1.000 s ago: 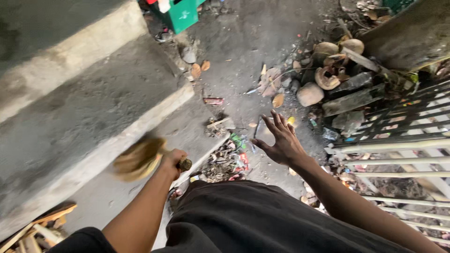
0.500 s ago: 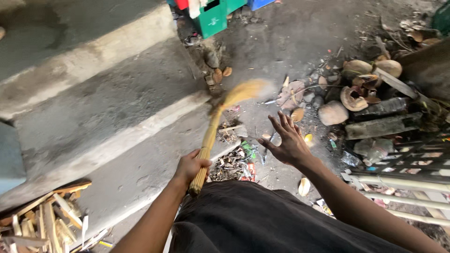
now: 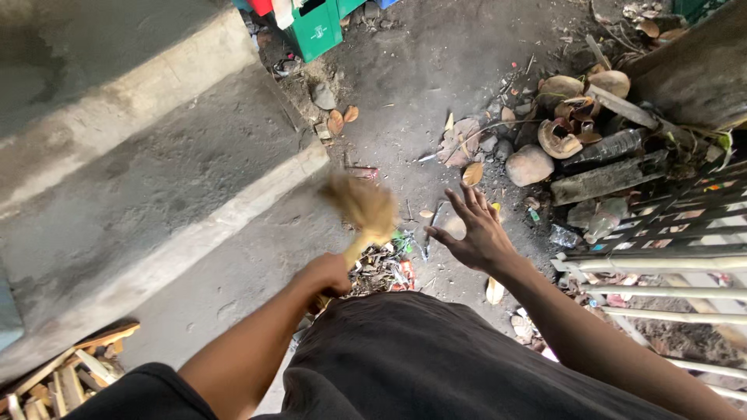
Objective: The person sweeps dirt and debris off the steps and the ground using a handheld broom.
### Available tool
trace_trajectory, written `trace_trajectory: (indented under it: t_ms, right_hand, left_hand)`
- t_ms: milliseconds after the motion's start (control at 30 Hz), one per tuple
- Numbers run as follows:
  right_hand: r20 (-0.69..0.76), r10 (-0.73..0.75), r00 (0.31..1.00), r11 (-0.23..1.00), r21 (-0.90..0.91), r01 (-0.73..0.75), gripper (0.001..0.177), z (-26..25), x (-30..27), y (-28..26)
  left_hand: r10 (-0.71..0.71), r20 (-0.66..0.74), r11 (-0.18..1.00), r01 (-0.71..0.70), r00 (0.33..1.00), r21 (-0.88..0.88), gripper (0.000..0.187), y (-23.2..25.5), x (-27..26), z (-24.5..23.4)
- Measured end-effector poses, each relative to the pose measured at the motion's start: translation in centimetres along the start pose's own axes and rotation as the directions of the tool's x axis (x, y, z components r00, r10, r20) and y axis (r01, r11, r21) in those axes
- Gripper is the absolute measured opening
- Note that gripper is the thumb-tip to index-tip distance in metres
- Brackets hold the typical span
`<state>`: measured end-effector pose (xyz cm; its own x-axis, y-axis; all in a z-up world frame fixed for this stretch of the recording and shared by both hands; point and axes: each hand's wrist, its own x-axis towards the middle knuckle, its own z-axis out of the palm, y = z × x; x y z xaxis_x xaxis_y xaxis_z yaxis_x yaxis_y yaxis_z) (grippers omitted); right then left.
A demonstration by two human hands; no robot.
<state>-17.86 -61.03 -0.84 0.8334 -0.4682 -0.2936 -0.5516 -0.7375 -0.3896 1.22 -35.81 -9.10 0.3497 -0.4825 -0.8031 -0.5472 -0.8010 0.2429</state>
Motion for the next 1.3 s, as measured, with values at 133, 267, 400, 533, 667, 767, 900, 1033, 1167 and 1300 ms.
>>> trace_trajectory:
  t_ms: [133, 267, 400, 533, 667, 767, 900, 1033, 1167, 1300]
  right_hand:
    - [-0.019, -0.011, 1.0, 1.0, 0.005, 0.011, 0.098, 0.8, 0.0, 0.0]
    - [-0.054, -0.052, 0.997, 0.998, 0.045, 0.054, 0.101, 1.4, -0.3, -0.2]
    - [-0.038, -0.052, 0.998, 0.998, 0.018, 0.052, 0.099, 1.8, -1.3, -0.8]
    - [-0.012, -0.069, 0.998, 0.998, 0.009, 0.069, 0.097, 2.3, -2.0, -1.0]
    - [-0.02, -0.124, 0.992, 0.992, -0.014, 0.123, 0.097, 3.1, -2.1, -0.4]
    - [-0.07, -0.179, 0.981, 0.984, -0.011, 0.179, 0.099, 2.4, -1.5, -0.8]
    - [-0.053, -0.169, 0.984, 0.985, -0.027, 0.168, 0.097, 1.8, -0.7, -2.2]
    - [-0.058, -0.135, 0.989, 0.991, -0.011, 0.134, 0.099, 1.8, -1.0, -3.2]
    - [-0.06, -0.16, 0.985, 0.987, -0.017, 0.159, 0.099, 2.9, -1.1, -3.4]
    - [-0.047, -0.16, 0.986, 0.987, -0.03, 0.159, 0.098, 3.5, -1.7, -3.2]
  left_hand:
    - [0.113, 0.031, 0.993, -0.114, 0.993, 0.035, 0.059, 2.5, -6.2, -2.0]
    - [0.122, -0.036, 0.992, -0.122, 0.992, -0.022, 0.069, 1.8, -8.7, -2.2]
    - [0.01, -0.15, 0.991, -0.029, 0.989, -0.13, 0.072, -0.6, -7.6, -1.5]
    - [-0.174, -0.279, 0.981, 0.142, 0.945, -0.13, 0.07, -2.9, -3.0, 0.8]
    - [-0.21, -0.192, 0.976, 0.194, 0.959, -0.1, 0.045, -5.1, -0.6, 2.7]
    - [-0.073, 0.186, 0.997, 0.077, 0.98, -0.011, 0.034, -4.7, -4.2, 2.4]
    - [-0.054, 0.149, 0.958, 0.093, 0.987, -0.272, 0.066, -3.0, -12.7, -0.5]
    - [-0.093, 0.04, 0.981, 0.099, 0.995, -0.165, 0.082, -2.3, -16.8, -2.9]
    - [-0.226, -0.079, 0.945, 0.199, 0.971, -0.258, 0.077, -4.1, -13.1, -0.9]
    - [-0.177, -0.258, 0.984, 0.164, 0.95, -0.073, 0.062, -6.5, -6.5, 2.4]
